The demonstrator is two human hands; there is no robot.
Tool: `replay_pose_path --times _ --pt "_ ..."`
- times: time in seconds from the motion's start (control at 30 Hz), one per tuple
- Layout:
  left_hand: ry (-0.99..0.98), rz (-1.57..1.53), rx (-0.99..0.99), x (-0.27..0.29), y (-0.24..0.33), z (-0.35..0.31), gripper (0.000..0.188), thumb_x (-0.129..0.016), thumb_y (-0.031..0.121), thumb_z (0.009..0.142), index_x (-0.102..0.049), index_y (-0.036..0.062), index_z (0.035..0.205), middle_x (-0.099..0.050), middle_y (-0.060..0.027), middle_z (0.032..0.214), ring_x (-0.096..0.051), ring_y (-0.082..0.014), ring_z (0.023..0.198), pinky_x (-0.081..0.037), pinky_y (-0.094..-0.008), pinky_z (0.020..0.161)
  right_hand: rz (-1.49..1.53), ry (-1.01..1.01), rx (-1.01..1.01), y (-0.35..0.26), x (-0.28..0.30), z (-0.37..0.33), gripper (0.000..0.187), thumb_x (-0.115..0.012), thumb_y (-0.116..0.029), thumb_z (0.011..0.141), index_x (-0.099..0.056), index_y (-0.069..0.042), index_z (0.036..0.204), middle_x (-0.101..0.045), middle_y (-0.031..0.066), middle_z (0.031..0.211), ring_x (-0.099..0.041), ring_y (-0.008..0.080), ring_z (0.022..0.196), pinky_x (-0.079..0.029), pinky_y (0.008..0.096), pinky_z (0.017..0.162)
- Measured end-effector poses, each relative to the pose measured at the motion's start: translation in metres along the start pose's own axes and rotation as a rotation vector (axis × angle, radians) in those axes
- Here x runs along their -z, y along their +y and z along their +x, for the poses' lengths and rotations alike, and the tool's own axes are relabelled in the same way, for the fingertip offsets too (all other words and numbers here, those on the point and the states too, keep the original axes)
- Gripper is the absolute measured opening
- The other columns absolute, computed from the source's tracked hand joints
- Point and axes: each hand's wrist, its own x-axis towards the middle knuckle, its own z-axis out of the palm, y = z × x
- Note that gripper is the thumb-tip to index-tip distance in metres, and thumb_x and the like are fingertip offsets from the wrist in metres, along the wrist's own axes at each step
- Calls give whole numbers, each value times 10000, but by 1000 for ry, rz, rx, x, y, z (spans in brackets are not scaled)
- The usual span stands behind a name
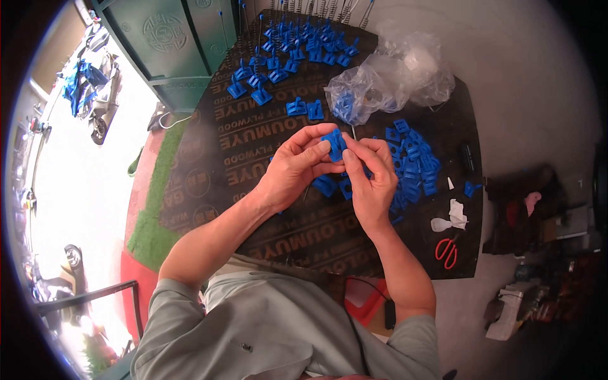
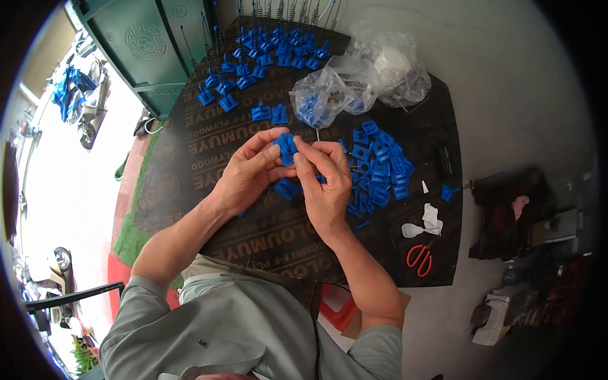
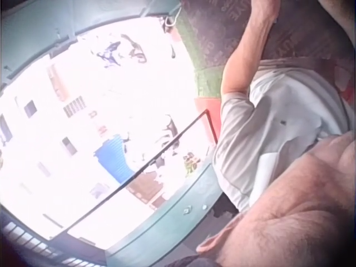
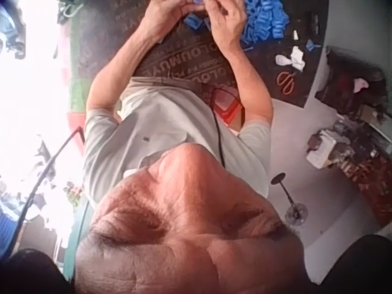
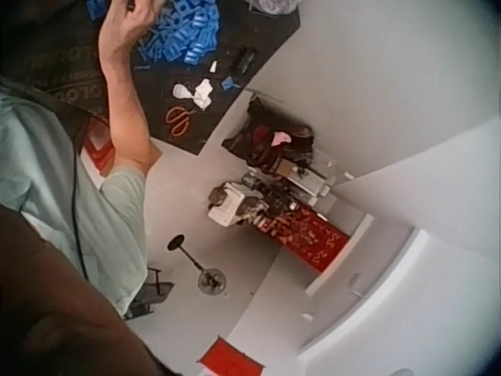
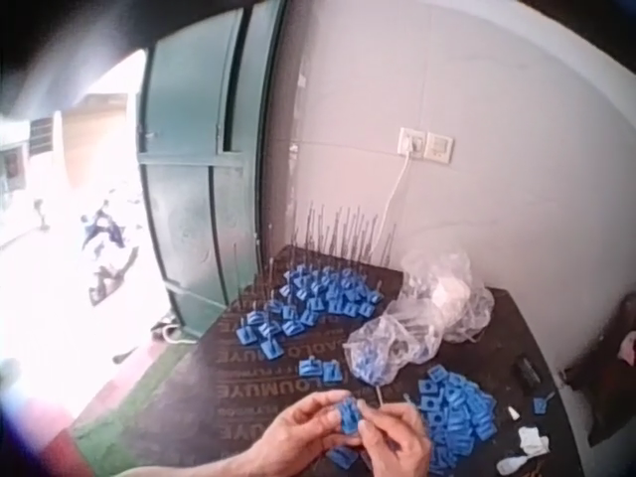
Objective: The person assembles plastic components by inserting metal pins into the parts and fitting the pieces together using a screwdriver and by hand.
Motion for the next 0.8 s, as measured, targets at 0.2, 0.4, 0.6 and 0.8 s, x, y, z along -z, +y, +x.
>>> replay_pose_path --times 0.2,0.4,0.6,0.8 --pt "52 58 -33 -4 -2 -3 375 -655 133 1101 -598 67 1465 -713 -56 1271 -712 -171 1136 -633 -401 1017 108 35 -120 6 -6 -2 232 -747 -11 1013 -793 -37 1239 -622 30 1073 -649 96 873 -539 256 761" --pt "56 130 -72 -8 -6 -2 372 -652 123 1103 -593 64 1466 -694 -71 1309 -707 -176 1150 -635 -402 1005 369 7 -287 5 -3 1 179 -714 -22 1042 -781 -10 1207 -636 25 1092 -718 94 912 -561 242 781" --pt "119 192 -108 -11 -7 -2 389 -673 97 1086 -586 31 1460 -671 -87 1251 -740 -209 1063 -641 -378 985 442 -34 -311 12 -2 1 177 -687 -30 1062 -773 -5 1215 -643 22 1102 -689 80 938 -563 236 805" --pt "109 277 -111 -12 -7 -3 395 -669 76 1082 -581 22 1464 -671 -98 1310 -732 -205 1079 -629 -360 985 570 -31 -413 16 -3 -1 167 -689 -35 1065 -757 20 1208 -639 9 1095 -675 69 945 -561 234 813"
